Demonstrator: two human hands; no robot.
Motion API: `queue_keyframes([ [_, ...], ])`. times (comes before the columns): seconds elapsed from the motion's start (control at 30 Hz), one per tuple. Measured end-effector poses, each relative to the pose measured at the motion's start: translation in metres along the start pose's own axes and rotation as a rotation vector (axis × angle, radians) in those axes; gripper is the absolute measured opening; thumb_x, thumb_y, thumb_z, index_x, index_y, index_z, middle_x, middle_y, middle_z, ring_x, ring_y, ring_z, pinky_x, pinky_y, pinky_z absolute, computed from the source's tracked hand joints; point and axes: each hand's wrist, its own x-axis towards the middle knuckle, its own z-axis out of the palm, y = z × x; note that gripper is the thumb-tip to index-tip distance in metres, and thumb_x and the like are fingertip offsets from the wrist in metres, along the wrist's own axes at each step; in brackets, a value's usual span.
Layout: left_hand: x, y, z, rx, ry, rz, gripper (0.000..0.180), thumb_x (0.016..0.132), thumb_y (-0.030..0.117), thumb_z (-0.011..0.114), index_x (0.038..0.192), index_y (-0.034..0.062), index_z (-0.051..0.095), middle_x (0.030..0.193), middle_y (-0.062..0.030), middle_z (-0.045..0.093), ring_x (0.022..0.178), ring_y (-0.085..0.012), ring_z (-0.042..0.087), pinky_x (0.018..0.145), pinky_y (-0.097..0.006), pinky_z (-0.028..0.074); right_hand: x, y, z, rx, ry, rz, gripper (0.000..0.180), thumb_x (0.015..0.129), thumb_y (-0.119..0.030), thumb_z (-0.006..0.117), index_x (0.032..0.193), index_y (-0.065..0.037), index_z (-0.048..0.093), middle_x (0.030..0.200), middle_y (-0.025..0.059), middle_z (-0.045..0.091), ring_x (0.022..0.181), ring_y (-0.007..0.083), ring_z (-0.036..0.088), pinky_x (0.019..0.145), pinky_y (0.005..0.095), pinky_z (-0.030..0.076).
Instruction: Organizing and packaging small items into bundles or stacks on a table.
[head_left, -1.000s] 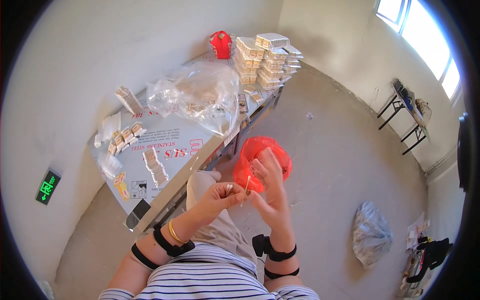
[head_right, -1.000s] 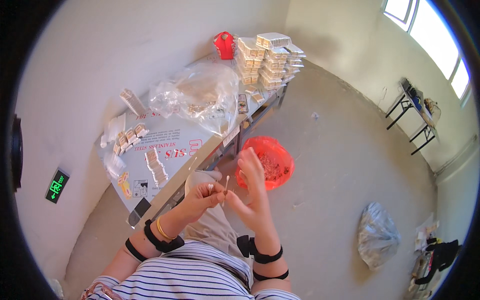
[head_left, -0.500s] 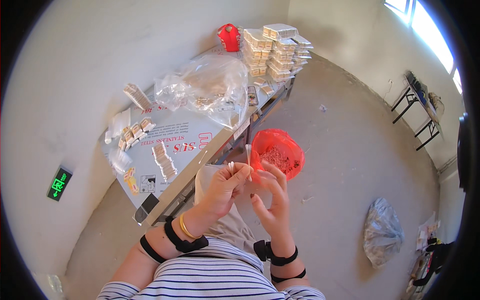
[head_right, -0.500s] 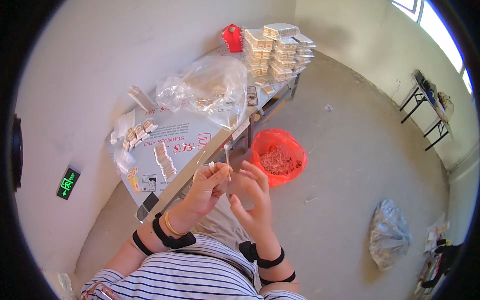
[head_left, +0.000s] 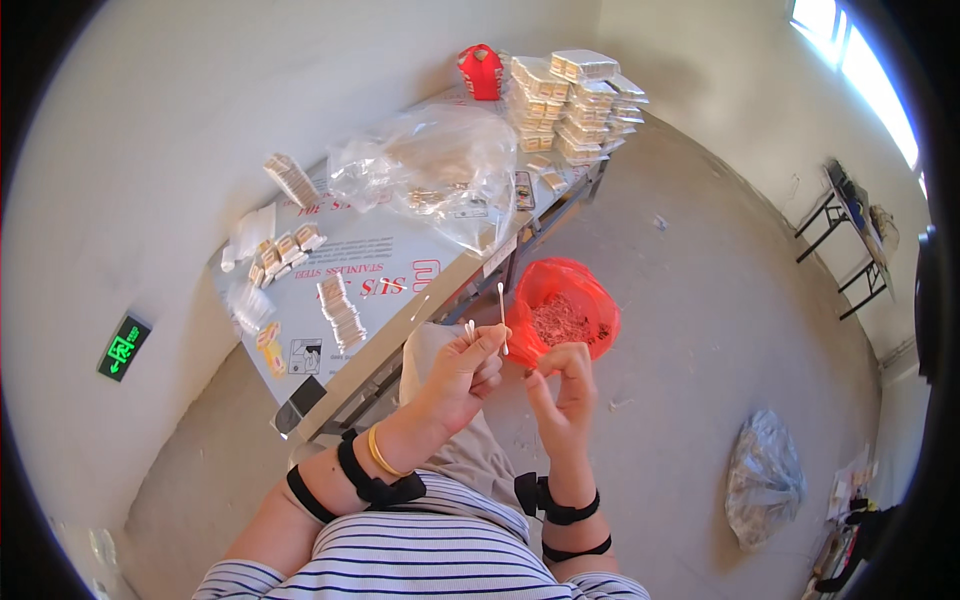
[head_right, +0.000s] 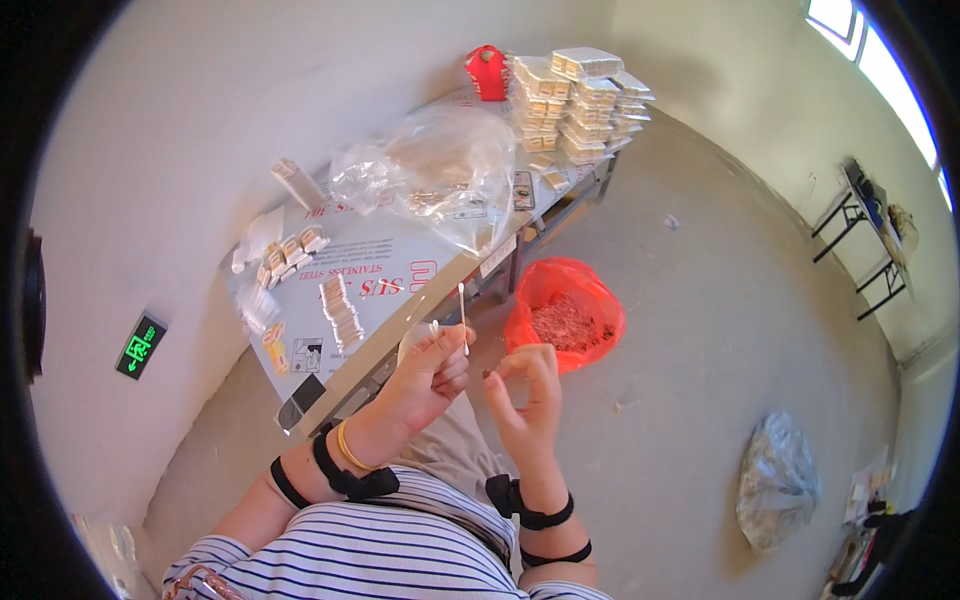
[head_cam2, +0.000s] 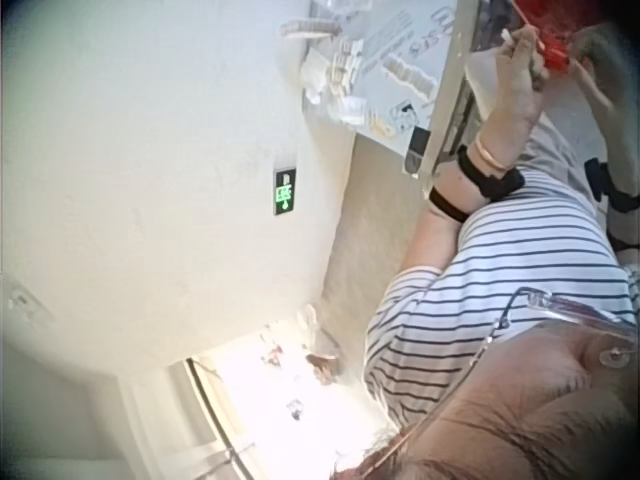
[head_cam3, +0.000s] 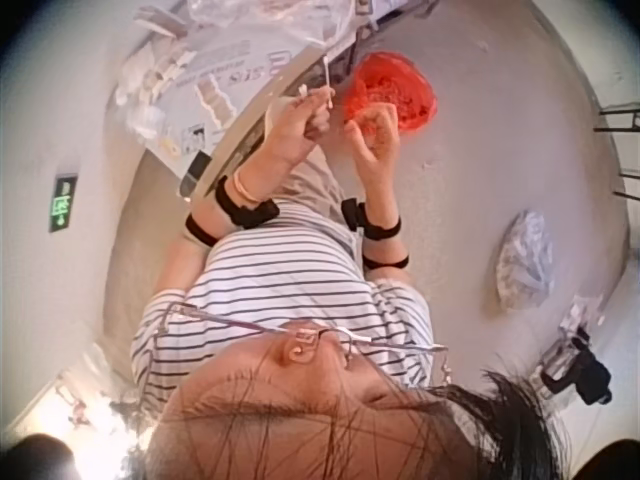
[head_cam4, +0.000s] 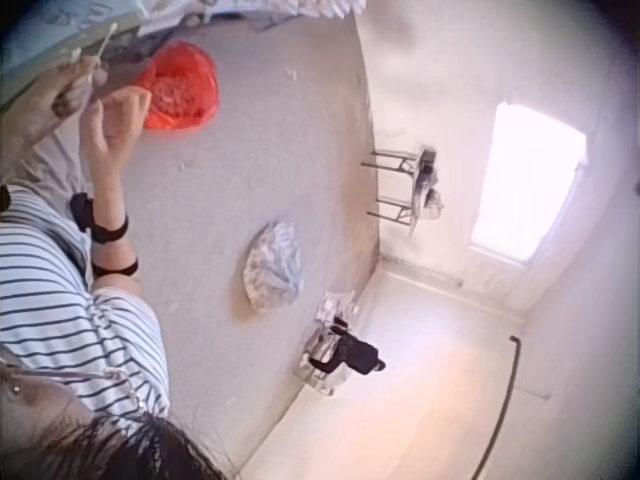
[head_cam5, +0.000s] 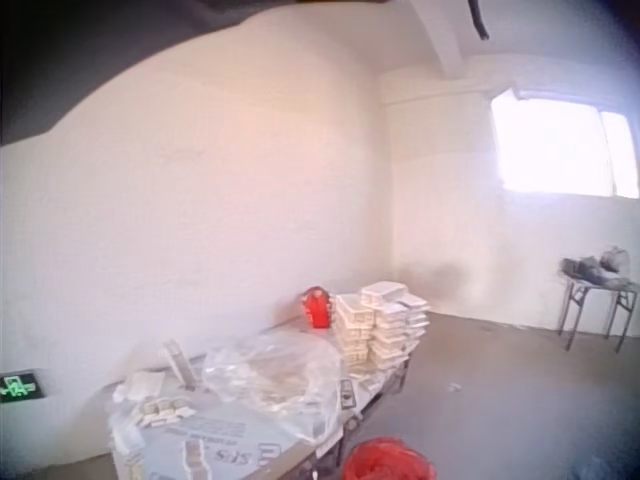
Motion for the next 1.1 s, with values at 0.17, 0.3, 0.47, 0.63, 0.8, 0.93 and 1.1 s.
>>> queue_keyframes([
  [0.17, -0.012, 0.011, -0.016, 0.110, 0.058, -0.035, 0.011, 0.092, 0.019, 0.071, 0.093, 0.0090, 0.067, 0.063, 0.0104, 0.044, 0.052, 0.0000, 0.032, 0.047, -0.020, 0.024, 0.013, -0.007, 0.027, 0.033, -0.072, 0.059, 0.038, 0.077, 0.003, 0.065, 0.115, -0.002, 0.060, 0.116, 0.0108, 0.054, 0.106, 0.0223, 0.053, 0.091, 0.0335, 0.044],
  [0.3, -0.034, 0.027, -0.069, 0.671, 0.030, 0.057, 0.011, 0.089, 0.016, 0.074, 0.088, 0.0066, 0.068, 0.072, 0.0075, 0.055, 0.066, 0.0003, 0.043, 0.059, -0.018, 0.035, 0.027, -0.015, 0.055, -0.211, -0.227, -0.101, 0.043, 0.079, 0.008, 0.059, 0.121, -0.003, 0.061, 0.127, 0.0140, 0.054, 0.113, 0.0266, 0.053, 0.096, 0.0368, 0.044],
  [0.47, -0.076, 0.050, -0.118, 0.852, 0.137, 0.003, 0.012, 0.088, 0.014, 0.071, 0.086, 0.0038, 0.067, 0.076, 0.0053, 0.058, 0.070, -0.0028, 0.049, 0.065, -0.021, 0.041, 0.031, 0.003, 0.090, -0.070, -0.721, -0.024, 0.043, 0.084, 0.007, 0.056, 0.125, -0.003, 0.059, 0.127, 0.0163, 0.056, 0.107, 0.0292, 0.059, 0.091, 0.0369, 0.048],
  [0.63, -0.102, 0.061, -0.143, 0.887, 0.167, -0.021, 0.011, 0.092, 0.014, 0.068, 0.091, 0.0037, 0.063, 0.079, 0.0050, 0.057, 0.075, -0.0043, 0.051, 0.069, -0.022, 0.043, 0.022, 0.024, 0.128, 0.035, -0.839, 0.227, 0.027, 0.089, 0.001, 0.061, 0.116, -0.001, 0.066, 0.098, 0.0104, 0.070, 0.083, 0.0169, 0.066, 0.073, 0.0292, 0.053],
  [0.8, -0.113, 0.068, -0.165, 0.877, 0.137, -0.017, 0.014, 0.094, 0.009, 0.059, 0.106, 0.0026, 0.061, 0.093, 0.0008, 0.061, 0.085, -0.0079, 0.054, 0.082, -0.025, 0.047, 0.009, 0.038, 0.164, 0.205, -0.903, 0.472, 0.022, 0.092, -0.002, 0.063, 0.113, 0.001, 0.067, 0.086, 0.0066, 0.071, 0.076, 0.0111, 0.065, 0.073, 0.0256, 0.053],
  [0.93, -0.117, 0.072, -0.193, 0.905, 0.073, -0.038, 0.020, 0.095, 0.008, 0.053, 0.112, 0.0008, 0.061, 0.099, -0.0015, 0.061, 0.089, -0.0086, 0.054, 0.084, -0.027, 0.046, 0.006, 0.037, 0.190, 0.247, -0.928, 0.523, 0.022, 0.093, -0.002, 0.062, 0.113, 0.002, 0.066, 0.084, 0.0062, 0.071, 0.075, 0.0105, 0.065, 0.071, 0.0239, 0.052],
  [1.1, -0.107, 0.080, -0.218, 1.047, 0.027, -0.173, 0.023, 0.096, 0.012, 0.051, 0.114, -0.0006, 0.061, 0.102, -0.0038, 0.063, 0.092, -0.0126, 0.056, 0.086, -0.029, 0.047, 0.001, 0.057, 0.220, 0.204, -0.988, 0.584, 0.010, 0.093, -0.004, 0.063, 0.101, 0.002, 0.066, 0.082, 0.0040, 0.068, 0.075, 0.0083, 0.063, 0.067, 0.0213, 0.048],
])
